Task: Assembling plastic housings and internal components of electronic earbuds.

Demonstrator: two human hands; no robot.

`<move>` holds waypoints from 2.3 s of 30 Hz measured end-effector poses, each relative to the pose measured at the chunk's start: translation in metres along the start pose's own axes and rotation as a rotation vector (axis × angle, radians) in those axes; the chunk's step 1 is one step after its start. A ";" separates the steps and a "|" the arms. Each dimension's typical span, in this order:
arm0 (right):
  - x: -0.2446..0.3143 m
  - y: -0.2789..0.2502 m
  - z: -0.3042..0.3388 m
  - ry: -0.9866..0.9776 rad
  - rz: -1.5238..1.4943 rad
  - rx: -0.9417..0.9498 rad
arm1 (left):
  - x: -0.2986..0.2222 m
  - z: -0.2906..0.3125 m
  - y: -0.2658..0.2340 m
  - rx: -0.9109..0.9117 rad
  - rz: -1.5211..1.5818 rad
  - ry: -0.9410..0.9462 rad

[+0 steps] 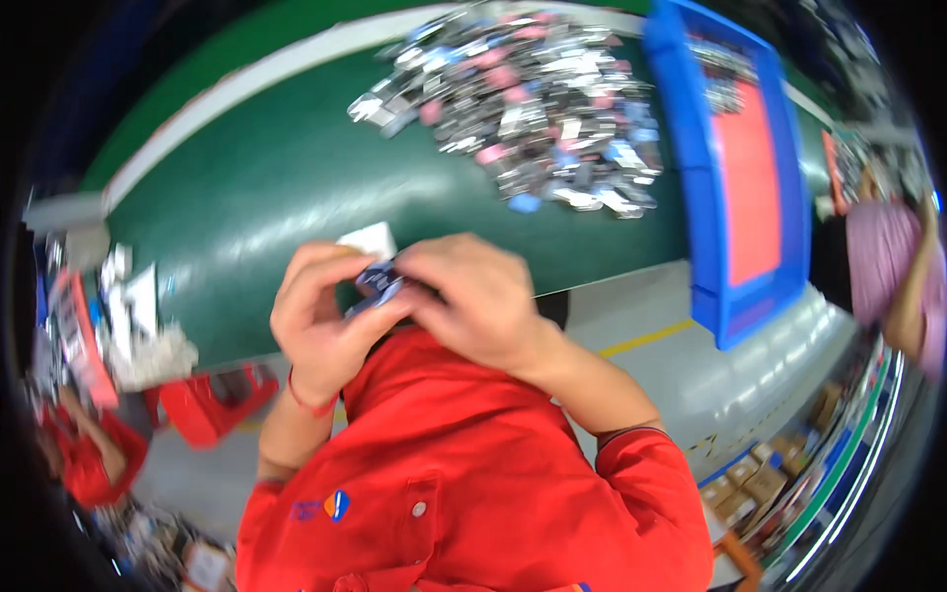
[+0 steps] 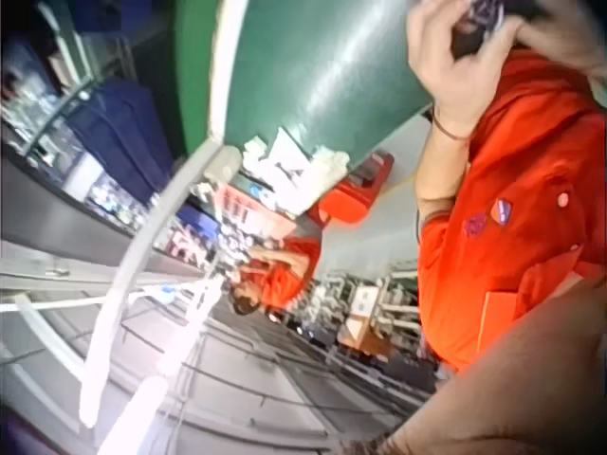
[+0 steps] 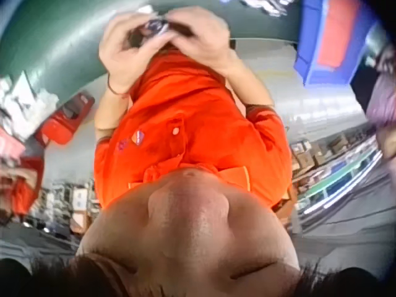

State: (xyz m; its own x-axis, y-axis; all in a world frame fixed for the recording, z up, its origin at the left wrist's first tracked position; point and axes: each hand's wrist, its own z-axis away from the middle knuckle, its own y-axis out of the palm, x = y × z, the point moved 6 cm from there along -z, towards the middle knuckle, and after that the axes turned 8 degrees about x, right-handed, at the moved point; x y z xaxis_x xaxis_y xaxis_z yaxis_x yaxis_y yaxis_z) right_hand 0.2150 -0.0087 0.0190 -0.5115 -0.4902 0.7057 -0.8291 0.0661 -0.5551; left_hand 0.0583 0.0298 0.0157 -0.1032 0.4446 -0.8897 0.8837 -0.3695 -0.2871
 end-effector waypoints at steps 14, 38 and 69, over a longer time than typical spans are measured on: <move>-0.096 -0.304 0.025 0.668 0.314 -0.166 | 0.035 0.033 -0.007 0.199 0.151 -0.234; -0.312 -0.375 0.037 1.063 0.530 0.097 | 0.027 0.023 -0.009 0.161 0.066 -0.129; -0.090 -0.014 -0.199 0.111 0.079 0.192 | 0.029 0.015 -0.029 -0.032 -0.488 -0.159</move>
State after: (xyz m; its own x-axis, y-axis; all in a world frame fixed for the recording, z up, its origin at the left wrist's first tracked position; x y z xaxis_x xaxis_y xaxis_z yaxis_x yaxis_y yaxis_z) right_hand 0.2277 0.2074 0.0509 -0.6034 -0.3909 0.6951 -0.7331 -0.0710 -0.6764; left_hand 0.0227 0.0411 -0.0068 -0.5729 0.4282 -0.6989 0.7290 -0.1235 -0.6733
